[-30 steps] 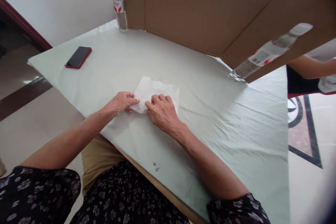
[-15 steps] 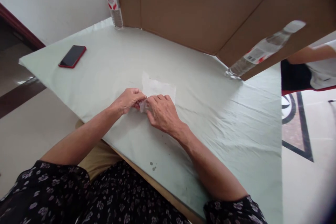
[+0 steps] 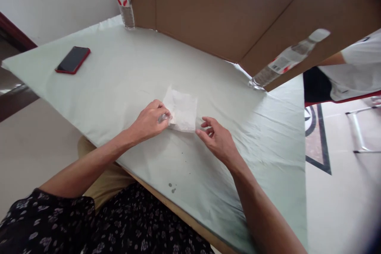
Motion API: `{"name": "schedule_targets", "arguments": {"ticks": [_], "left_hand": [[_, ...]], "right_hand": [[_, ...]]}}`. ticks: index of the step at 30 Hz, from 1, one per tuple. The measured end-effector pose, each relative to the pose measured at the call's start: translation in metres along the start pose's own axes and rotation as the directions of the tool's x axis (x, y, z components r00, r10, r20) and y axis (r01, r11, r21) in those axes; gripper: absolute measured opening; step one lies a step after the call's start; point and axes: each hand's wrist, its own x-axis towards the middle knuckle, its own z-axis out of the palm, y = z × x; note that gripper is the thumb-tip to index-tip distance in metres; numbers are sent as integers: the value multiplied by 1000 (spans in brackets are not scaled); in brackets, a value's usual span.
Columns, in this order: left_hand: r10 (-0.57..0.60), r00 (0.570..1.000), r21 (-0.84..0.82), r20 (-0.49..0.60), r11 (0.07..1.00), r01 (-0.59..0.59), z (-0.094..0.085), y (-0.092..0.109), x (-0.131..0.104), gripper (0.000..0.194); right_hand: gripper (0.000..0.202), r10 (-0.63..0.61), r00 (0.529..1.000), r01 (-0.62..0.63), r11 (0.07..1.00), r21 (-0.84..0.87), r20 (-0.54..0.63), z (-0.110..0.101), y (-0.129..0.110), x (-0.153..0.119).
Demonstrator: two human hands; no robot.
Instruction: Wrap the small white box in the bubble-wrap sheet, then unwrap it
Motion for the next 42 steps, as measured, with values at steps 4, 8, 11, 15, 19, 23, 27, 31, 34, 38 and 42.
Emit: {"name": "schedule_targets", "arguments": {"ticks": [4,8,11,15,19,23,27,31,34,38,42], "left_hand": [[-24,996,-20,-87,1000,22,15,2,-9,19],[-2,993,30,-119,1000,5,23,5,-13,17],[24,992,66,-126,998,-16,25,4,-12,22],[64,993,166,-95,985,-47,23,2,-10,19],[87,995,260,-48,963,-72,20,5,-7,17],[77,997,227,0,971,-75,18,6,-3,16],[82,996,198,39,976,-88,16,5,0,18],[75,993,156,93,984,-89,14,6,2,18],[85,993,118,85,989,-94,14,5,2,18],[80,995,53,59,995,-83,18,-1,1,27],[37,999,-74,29,997,-35,18,-4,-1,57]], "right_hand": [[64,161,981,-171,981,94,108,6,5,5],[82,229,956,-272,926,263,184,20,-5,23],[87,220,964,-258,910,324,149,31,-8,35],[81,111,993,-100,975,199,-42,43,-12,43],[72,10,991,7,992,122,-137,46,-25,40],[71,2,992,27,973,229,-126,46,-37,37],[74,35,996,-3,928,373,-78,49,-40,41],[75,42,998,-18,901,434,-44,53,-44,44],[76,54,999,-45,890,454,-7,53,-48,43],[72,41,998,-59,893,447,49,50,-53,35],[59,-113,991,87,950,300,70,46,-55,27]]}}
